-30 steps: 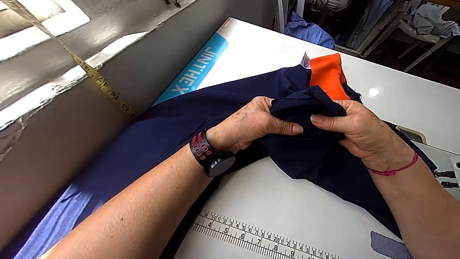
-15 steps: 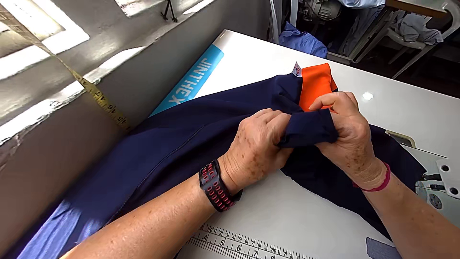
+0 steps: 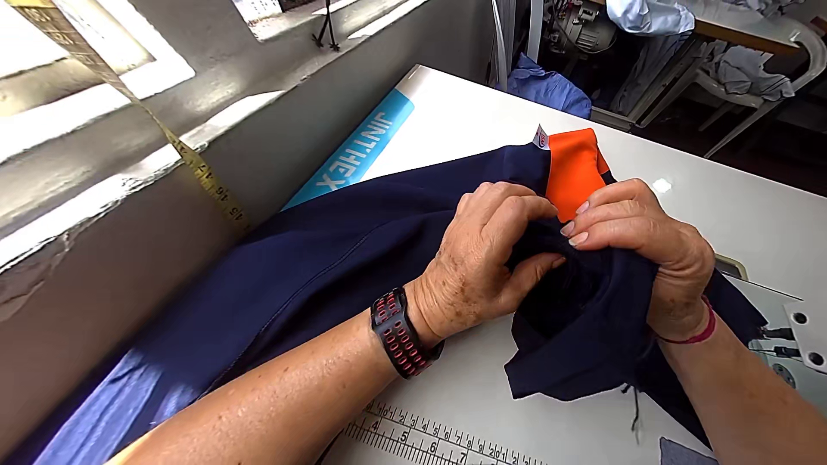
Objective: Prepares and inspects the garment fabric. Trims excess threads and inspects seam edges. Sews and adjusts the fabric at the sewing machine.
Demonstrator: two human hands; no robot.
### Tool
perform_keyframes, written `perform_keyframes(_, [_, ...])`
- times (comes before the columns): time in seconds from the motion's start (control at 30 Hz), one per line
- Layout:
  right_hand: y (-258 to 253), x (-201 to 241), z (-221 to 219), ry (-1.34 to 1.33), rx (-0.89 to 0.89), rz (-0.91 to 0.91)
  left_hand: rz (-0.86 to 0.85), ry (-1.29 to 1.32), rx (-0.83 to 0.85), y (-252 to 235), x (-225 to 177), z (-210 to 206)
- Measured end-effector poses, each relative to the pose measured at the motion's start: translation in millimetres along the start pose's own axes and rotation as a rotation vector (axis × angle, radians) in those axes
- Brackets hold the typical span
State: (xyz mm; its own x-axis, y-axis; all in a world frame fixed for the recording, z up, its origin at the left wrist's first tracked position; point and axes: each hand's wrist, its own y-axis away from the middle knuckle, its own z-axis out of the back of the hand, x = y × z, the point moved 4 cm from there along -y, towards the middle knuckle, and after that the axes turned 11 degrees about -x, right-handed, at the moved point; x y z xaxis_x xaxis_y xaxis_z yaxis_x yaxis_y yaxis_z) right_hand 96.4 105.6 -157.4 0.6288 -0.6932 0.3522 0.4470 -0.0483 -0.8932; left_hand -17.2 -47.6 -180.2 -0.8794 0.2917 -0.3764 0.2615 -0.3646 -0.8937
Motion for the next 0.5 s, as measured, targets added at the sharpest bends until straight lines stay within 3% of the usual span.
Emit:
perform_keyframes(0.2, [-1.5,29.1,0.6,0.310,0.074,0.256,-0.084,0.076,-0.058,-5.0,-1.8,10.2])
perform_keyframes(0.5, [1.8,31.0,0.0,0.388,0.083,0.345,-0.169,0.022,-0.053,-6.3,-4.1,13.9])
